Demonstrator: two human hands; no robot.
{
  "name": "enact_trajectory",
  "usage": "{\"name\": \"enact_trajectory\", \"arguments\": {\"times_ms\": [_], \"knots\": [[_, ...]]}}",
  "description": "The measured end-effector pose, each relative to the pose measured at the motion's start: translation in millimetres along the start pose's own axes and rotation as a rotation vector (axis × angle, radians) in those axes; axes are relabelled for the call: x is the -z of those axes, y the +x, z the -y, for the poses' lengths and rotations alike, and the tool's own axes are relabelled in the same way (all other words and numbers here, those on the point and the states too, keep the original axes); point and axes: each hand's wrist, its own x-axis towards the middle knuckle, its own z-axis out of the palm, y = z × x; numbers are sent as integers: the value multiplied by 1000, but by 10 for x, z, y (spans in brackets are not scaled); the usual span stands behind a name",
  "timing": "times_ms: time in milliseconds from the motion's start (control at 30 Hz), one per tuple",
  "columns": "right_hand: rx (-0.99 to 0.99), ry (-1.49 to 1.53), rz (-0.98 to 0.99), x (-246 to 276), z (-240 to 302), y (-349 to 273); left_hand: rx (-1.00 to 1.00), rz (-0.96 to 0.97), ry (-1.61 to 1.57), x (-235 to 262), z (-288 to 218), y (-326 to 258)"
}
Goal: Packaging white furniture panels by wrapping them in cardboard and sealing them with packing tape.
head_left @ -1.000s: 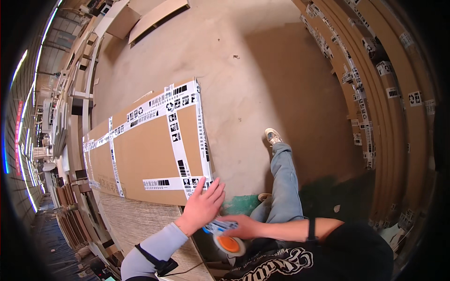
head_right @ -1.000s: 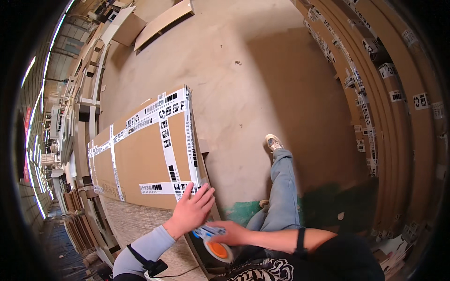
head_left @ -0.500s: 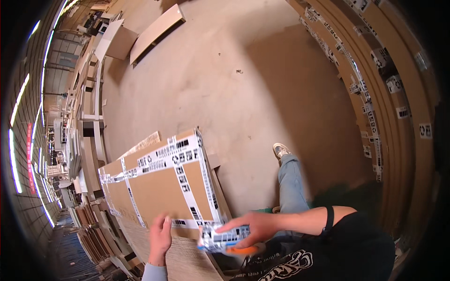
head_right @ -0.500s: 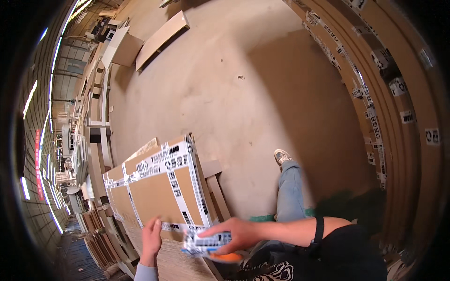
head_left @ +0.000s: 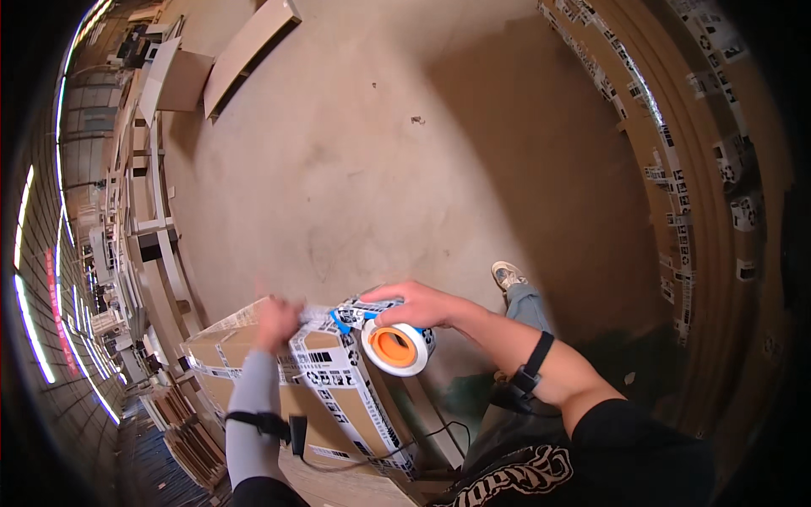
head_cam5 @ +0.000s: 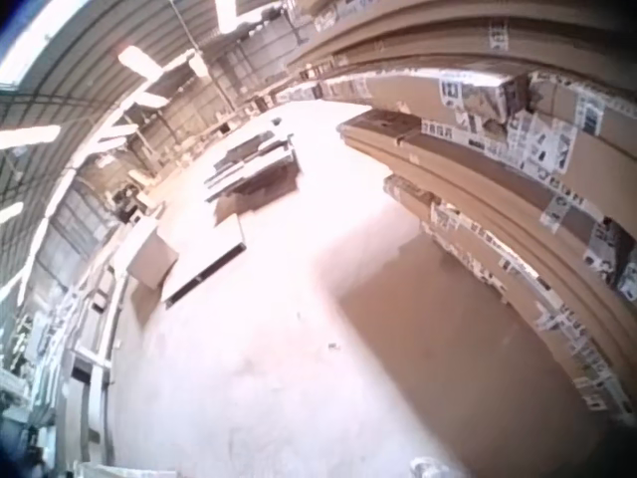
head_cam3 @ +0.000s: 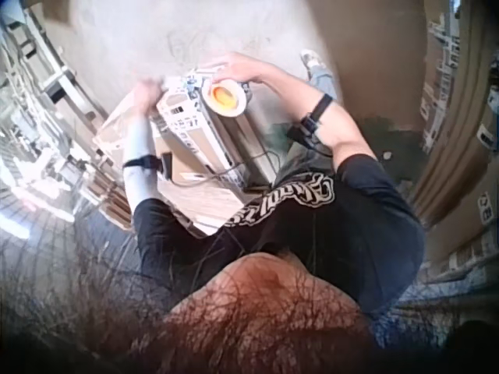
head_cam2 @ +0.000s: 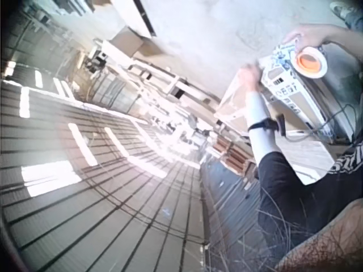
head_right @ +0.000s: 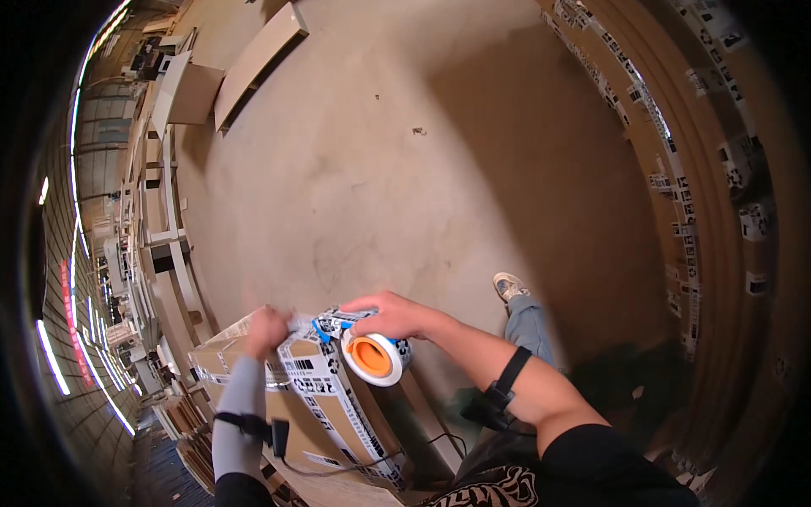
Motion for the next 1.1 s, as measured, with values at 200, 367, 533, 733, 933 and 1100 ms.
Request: {"name": "enact_trajectory", "arguments": {"times_ms": [200, 367, 533, 733, 933, 1100], "knots": [[-98, 135, -16, 298, -235, -232, -11, 160, 259, 812, -871, 118], [-152, 119, 7, 102, -550, -771, 24, 992, -716, 701, -1684, 306], [-88, 119, -11, -28, -606, -877, -111, 1150, 71, 954, -2352, 455], [-65, 136, -41, -197, -624, -923, -409, 899, 680, 809, -2469, 185], [-61, 253, -104, -580, -980, -1519, -528, 749, 848, 889, -2650, -497], [-38, 147, -19, -1133, -1478, -2028, -476, 532, 1036, 629, -2585, -1234]]}}
